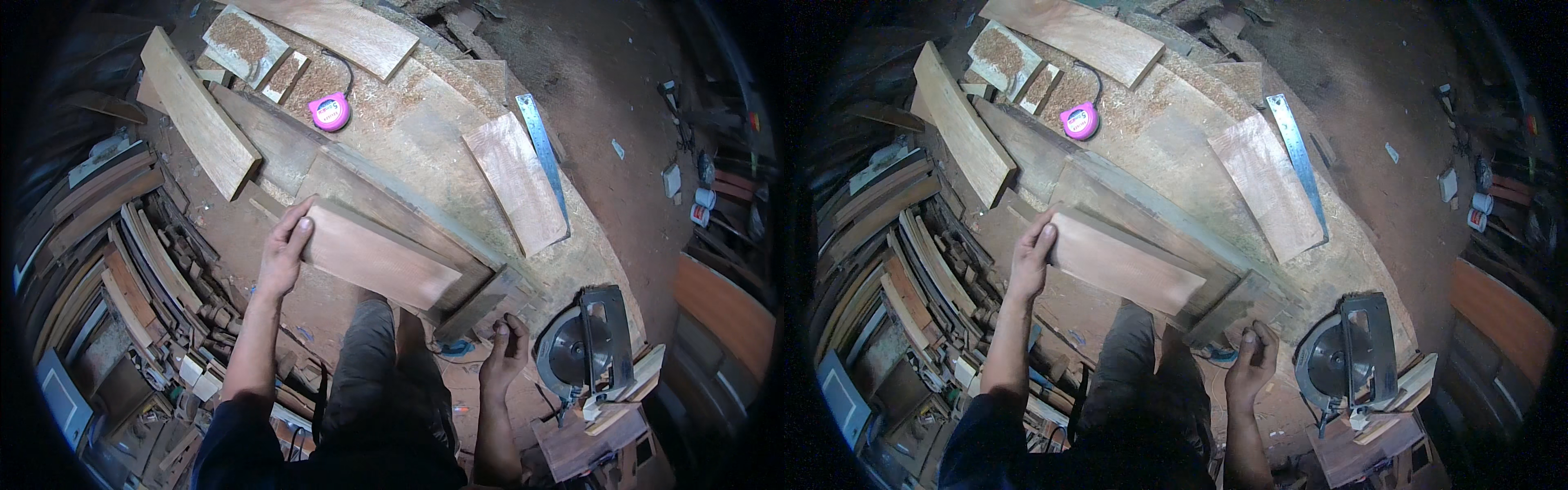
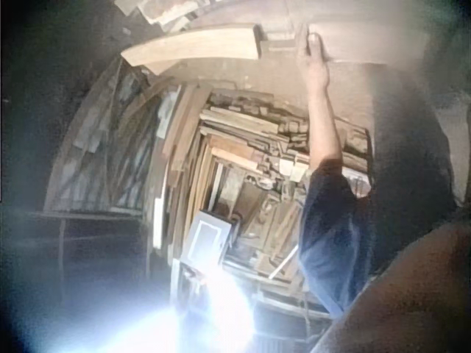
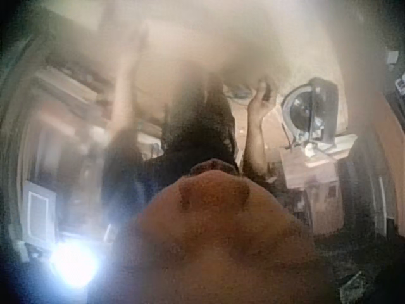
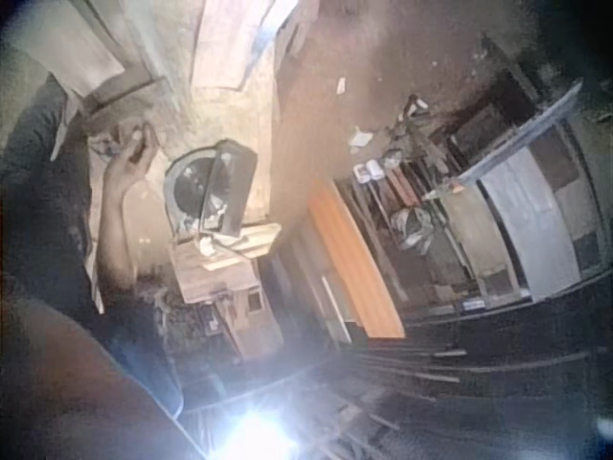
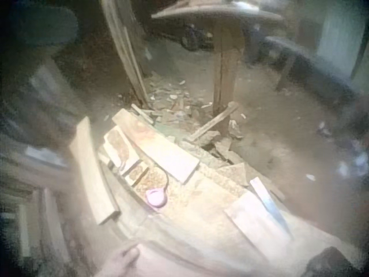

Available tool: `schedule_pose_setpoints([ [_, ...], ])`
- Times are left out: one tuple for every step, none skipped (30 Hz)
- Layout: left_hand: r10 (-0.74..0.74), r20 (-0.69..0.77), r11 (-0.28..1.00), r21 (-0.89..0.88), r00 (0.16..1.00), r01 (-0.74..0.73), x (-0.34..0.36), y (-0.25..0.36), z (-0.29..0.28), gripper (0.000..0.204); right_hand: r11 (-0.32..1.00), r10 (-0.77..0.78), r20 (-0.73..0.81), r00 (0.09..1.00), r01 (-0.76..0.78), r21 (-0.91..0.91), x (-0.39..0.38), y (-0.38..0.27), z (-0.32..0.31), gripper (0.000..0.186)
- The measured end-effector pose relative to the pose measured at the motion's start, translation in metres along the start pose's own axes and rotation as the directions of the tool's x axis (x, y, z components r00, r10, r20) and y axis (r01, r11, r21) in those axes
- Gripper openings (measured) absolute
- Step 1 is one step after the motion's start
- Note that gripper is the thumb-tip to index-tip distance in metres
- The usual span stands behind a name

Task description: The person measures and marks wooden planks with a ruler and pencil, then uses a circular saw to cut them into smaller pieces. The person repeatedly positions the wood, aligns the saw, and cuts, stacking the finished pieces on the workbench.

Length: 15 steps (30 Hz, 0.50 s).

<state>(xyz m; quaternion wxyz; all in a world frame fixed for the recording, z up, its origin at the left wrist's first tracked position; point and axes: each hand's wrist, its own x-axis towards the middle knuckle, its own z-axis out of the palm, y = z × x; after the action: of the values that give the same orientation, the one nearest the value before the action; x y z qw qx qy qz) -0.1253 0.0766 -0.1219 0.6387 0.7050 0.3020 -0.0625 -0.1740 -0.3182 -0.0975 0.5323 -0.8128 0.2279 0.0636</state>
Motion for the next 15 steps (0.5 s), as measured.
schedule_pose_setpoints([
  [0.009,-0.023,0.999,0.033,1.0,-0.009,0.003,-0.001,0.003,0.04,1.0,0.022,0.032,0.999,-0.022,0.003,-0.002,0.006,-0.001,0.025],
  [0.017,-0.034,0.999,0.052,0.999,-0.015,0.006,-0.004,0.013,0.039,0.999,0.041,0.052,0.998,-0.04,-0.008,-0.003,0.009,-0.006,0.025],
  [0.025,-0.044,0.997,0.071,0.999,-0.022,0.008,-0.005,0.021,0.039,0.998,0.06,0.07,0.996,-0.059,-0.018,-0.005,0.013,-0.011,0.025],
  [0.035,-0.085,0.997,0.078,0.996,-0.029,0.009,-0.004,0.025,0.036,0.997,0.072,0.084,0.994,-0.068,-0.047,-0.004,0.018,-0.01,0.026],
  [0.039,-0.101,0.996,0.083,0.994,-0.031,0.011,-0.008,0.031,0.036,0.996,0.084,0.089,0.992,-0.081,-0.034,-0.002,0.015,-0.011,0.026],
  [0.043,-0.117,0.996,0.088,0.992,-0.032,0.012,-0.015,0.035,0.035,0.995,0.097,0.094,0.991,-0.096,-0.021,0.0,0.011,-0.01,0.026],
  [0.041,-0.131,0.996,0.086,0.991,-0.03,0.013,-0.018,0.045,0.035,0.994,0.11,0.098,0.989,-0.109,-0.015,0.003,0.008,-0.013,0.026],
  [0.061,-0.157,0.994,0.095,0.986,-0.047,0.01,-0.019,0.053,0.034,0.991,0.121,0.11,0.987,-0.114,-0.067,0.006,0.015,-0.016,0.028],
  [0.152,-0.146,0.969,0.217,0.978,-0.118,0.01,-0.018,0.062,0.034,0.993,0.102,0.102,0.99,-0.095,-0.068,0.01,0.02,-0.016,0.028],
  [0.24,-0.126,0.924,0.334,0.963,-0.187,0.01,-0.018,0.07,0.034,0.995,0.083,0.096,0.992,-0.077,-0.07,0.014,0.024,-0.015,0.029],
  [0.325,-0.099,0.859,0.447,0.94,-0.25,0.008,-0.019,0.076,0.034,0.996,0.066,0.095,0.993,-0.059,-0.071,0.016,0.025,-0.013,0.029],
  [0.372,-0.092,0.845,0.444,0.924,-0.296,0.01,-0.025,0.087,0.036,0.993,0.114,0.086,0.99,-0.113,-0.02,0.018,0.02,-0.009,0.029],
  [0.354,-0.093,0.839,0.472,0.931,-0.271,0.009,-0.027,0.094,0.037,0.995,0.084,0.081,0.993,-0.08,-0.057,0.02,0.019,-0.009,0.029],
  [0.337,-0.089,0.829,0.5,0.937,-0.25,0.007,-0.025,0.102,0.037,0.995,0.056,0.073,0.996,-0.05,-0.091,0.021,0.019,-0.008,0.029],
  [0.319,-0.086,0.818,0.528,0.944,-0.228,0.005,-0.023,0.107,0.038,0.992,0.028,0.067,0.997,-0.02,-0.126,0.022,0.019,-0.007,0.028],
])
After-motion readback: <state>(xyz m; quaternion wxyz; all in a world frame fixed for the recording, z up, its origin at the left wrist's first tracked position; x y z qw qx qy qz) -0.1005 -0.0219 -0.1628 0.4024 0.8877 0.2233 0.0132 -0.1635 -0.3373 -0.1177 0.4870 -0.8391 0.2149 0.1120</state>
